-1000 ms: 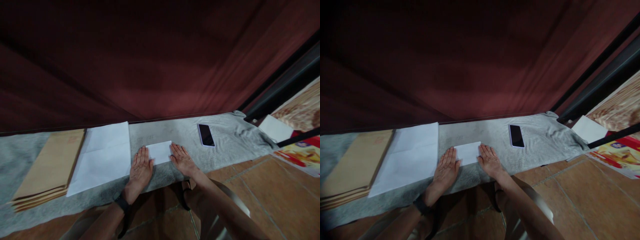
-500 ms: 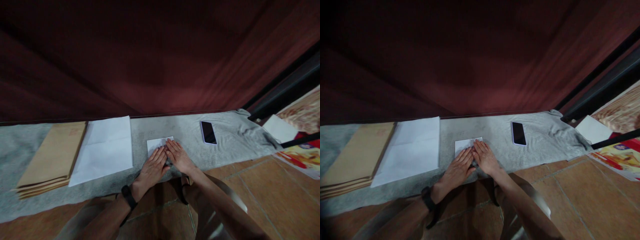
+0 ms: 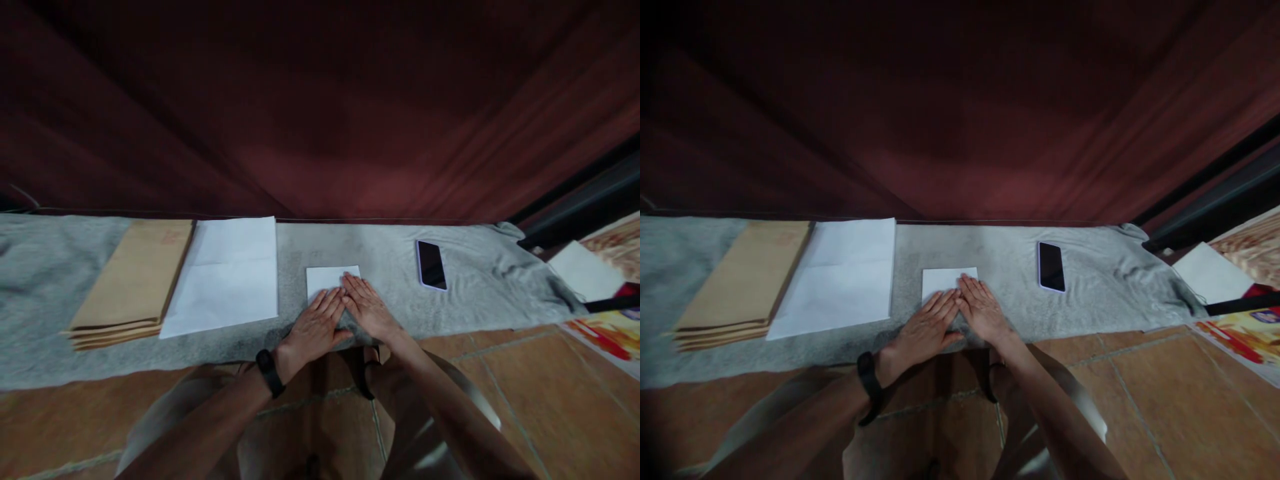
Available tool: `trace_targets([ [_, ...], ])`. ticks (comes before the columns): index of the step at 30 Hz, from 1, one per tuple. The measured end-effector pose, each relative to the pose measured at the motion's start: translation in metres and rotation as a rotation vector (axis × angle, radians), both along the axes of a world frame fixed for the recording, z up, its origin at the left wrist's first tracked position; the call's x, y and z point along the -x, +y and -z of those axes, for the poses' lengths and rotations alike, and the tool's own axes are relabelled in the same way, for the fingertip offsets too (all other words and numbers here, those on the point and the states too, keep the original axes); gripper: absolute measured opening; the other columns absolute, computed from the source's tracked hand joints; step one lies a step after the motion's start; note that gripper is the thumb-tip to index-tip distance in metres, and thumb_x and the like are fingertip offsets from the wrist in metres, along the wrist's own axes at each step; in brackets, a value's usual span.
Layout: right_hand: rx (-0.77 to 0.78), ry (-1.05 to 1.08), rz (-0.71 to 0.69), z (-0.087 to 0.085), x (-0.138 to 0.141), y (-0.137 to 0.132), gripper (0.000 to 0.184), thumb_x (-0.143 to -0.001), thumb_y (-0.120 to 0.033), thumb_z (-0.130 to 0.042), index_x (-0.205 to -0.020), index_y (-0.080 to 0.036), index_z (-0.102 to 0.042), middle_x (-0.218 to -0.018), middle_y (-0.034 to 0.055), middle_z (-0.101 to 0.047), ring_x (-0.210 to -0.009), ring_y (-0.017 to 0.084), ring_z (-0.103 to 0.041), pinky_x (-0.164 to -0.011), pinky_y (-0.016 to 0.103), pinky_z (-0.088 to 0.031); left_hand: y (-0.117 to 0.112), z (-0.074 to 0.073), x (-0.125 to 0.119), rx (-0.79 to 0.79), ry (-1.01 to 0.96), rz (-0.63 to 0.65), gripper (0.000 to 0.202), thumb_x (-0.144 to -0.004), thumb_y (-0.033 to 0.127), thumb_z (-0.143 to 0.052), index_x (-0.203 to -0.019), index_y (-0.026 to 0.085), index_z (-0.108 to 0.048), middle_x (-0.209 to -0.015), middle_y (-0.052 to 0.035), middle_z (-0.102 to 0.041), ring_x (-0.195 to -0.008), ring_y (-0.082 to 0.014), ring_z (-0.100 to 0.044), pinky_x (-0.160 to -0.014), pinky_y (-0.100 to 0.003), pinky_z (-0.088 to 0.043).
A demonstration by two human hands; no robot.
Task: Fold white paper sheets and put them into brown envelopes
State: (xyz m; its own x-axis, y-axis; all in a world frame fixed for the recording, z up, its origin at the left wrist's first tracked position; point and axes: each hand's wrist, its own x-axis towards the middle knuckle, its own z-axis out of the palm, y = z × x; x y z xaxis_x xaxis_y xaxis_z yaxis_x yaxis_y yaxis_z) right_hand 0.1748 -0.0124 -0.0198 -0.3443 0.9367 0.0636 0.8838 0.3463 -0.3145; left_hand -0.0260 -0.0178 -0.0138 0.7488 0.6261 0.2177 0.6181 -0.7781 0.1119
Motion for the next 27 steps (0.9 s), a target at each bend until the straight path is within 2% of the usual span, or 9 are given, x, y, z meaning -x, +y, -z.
trace_targets([
  [3, -0.005, -0.048, 0.013, 0.002, -0.005, 0.0, 0.06, -0.109, -0.047, -0.022, -0.16, -0.016, -0.027, -0.166, 0.0077, -0.026, -0.154, 0.021, -0.023, -0.126, 0.045, -0.022, 0.0, 0.0, 0.001, 0.015, 0.0, -0.008, 0.075, -0.098, 0.06, -0.04, -0.149, 0.005, -0.041, -0.16, -0.019, -0.038, -0.151, -0.027, -0.031, -0.126, -0.044, -0.023],
  [10, -0.014, -0.137, 0.071, 0.006, -0.016, 0.0, 0.06, -0.109, -0.045, -0.023, -0.161, -0.014, -0.024, -0.167, 0.0074, -0.022, -0.155, 0.024, -0.02, -0.126, 0.046, -0.019, -0.001, 0.0, 0.003, 0.046, -0.009, -0.013, 0.076, -0.098, 0.062, -0.039, -0.152, 0.008, -0.037, -0.161, -0.0177, -0.036, -0.152, -0.0258, -0.029, -0.126, -0.044, -0.023],
  [16, 0.022, -0.176, 0.117, 0.004, -0.022, 0.001, 0.059, -0.108, -0.043, -0.027, -0.161, -0.017, -0.025, -0.167, 0.006, -0.022, -0.154, 0.024, -0.021, -0.126, 0.047, -0.02, 0.0, 0.005, 0.011, 0.027, -0.024, -0.071, 0.079, -0.098, 0.062, -0.04, -0.154, 0.008, -0.032, -0.162, -0.0188, -0.034, -0.153, -0.0269, -0.027, -0.125, -0.046, -0.026],
  [22, 0.023, -0.187, 0.152, 0.003, -0.028, 0.001, 0.059, -0.107, -0.042, -0.032, -0.16, -0.016, -0.028, -0.166, 0.0066, -0.023, -0.154, 0.025, -0.021, -0.126, 0.047, -0.02, 0.007, 0.008, 0.025, 0.004, -0.046, -0.15, 0.069, -0.1, 0.049, -0.043, -0.153, 0.006, -0.036, -0.161, -0.0197, -0.036, -0.151, -0.0282, -0.031, -0.123, -0.046, -0.032],
  [27, -0.018, -0.14, 0.168, -0.004, -0.028, 0.003, 0.057, -0.106, -0.039, -0.038, -0.157, -0.013, -0.036, -0.164, 0.0111, -0.029, -0.153, 0.027, -0.024, -0.126, 0.05, -0.019, 0.02, 0.003, 0.035, 0.03, -0.024, -0.187, 0.054, -0.099, 0.034, -0.045, -0.146, 0.008, -0.047, -0.155, -0.0186, -0.046, -0.145, -0.0276, -0.042, -0.116, -0.043, -0.042],
])
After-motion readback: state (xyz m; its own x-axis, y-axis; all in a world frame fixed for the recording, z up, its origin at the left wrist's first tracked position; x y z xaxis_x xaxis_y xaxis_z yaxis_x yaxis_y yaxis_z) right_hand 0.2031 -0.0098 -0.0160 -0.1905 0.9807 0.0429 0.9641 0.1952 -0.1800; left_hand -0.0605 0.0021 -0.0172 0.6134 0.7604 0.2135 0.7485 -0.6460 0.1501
